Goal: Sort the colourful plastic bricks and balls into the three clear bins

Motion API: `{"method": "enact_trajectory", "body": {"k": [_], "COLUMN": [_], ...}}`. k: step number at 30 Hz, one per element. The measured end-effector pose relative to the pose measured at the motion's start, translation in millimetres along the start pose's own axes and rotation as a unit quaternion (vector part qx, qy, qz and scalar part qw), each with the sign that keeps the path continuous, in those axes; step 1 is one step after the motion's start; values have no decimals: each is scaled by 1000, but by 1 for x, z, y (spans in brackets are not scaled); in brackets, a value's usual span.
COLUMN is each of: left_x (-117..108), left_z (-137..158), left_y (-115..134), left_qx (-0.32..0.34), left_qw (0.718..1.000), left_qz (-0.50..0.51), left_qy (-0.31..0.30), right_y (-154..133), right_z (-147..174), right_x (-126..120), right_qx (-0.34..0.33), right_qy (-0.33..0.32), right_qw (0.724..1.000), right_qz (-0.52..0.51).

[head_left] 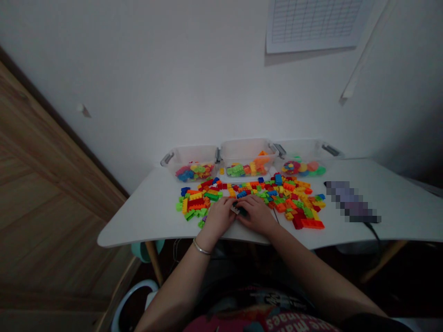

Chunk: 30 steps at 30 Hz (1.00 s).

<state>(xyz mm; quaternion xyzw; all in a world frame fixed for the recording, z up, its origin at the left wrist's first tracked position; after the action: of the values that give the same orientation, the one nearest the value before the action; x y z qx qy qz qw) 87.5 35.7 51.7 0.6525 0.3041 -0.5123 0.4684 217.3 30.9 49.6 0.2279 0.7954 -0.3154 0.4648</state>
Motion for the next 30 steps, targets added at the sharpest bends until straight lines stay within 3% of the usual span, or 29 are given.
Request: {"method": "enact_trajectory", "body": {"k": [8,19,24,30], "left_x": [-25,-32,-30,-26], "left_z": [21,32,30,21], "left_y": [-27,-39,-49,-55], "left_qx": [-64,-187,-202,-170], "left_qw": [995,968,965,975], "left_qz": [-68,-157,-160,-136], "left_qy": [23,62,57,55], "right_y": [2,3,4,5], "right_z": [0,0,0,0], "right_x": [1,2,3,4], "right_qx": [14,20,24,26], "right_qy": [7,-5,-8,-9], "right_qw": [1000,1000,1000,1000], "right_qz": [-2,-1,5,6]}}
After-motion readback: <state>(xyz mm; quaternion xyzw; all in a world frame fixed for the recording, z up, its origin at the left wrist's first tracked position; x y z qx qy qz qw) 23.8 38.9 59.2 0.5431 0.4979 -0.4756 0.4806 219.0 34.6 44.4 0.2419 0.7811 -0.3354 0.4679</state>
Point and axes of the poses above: each hand's wrist, its own z-axis away from the middle knuckle, its own x-axis out of the palm, y = z × x, the point moved 6 cm from there along -z, towards the middle knuckle, and after that the axes turned 12 degrees about -y, right-handed, at the moved point
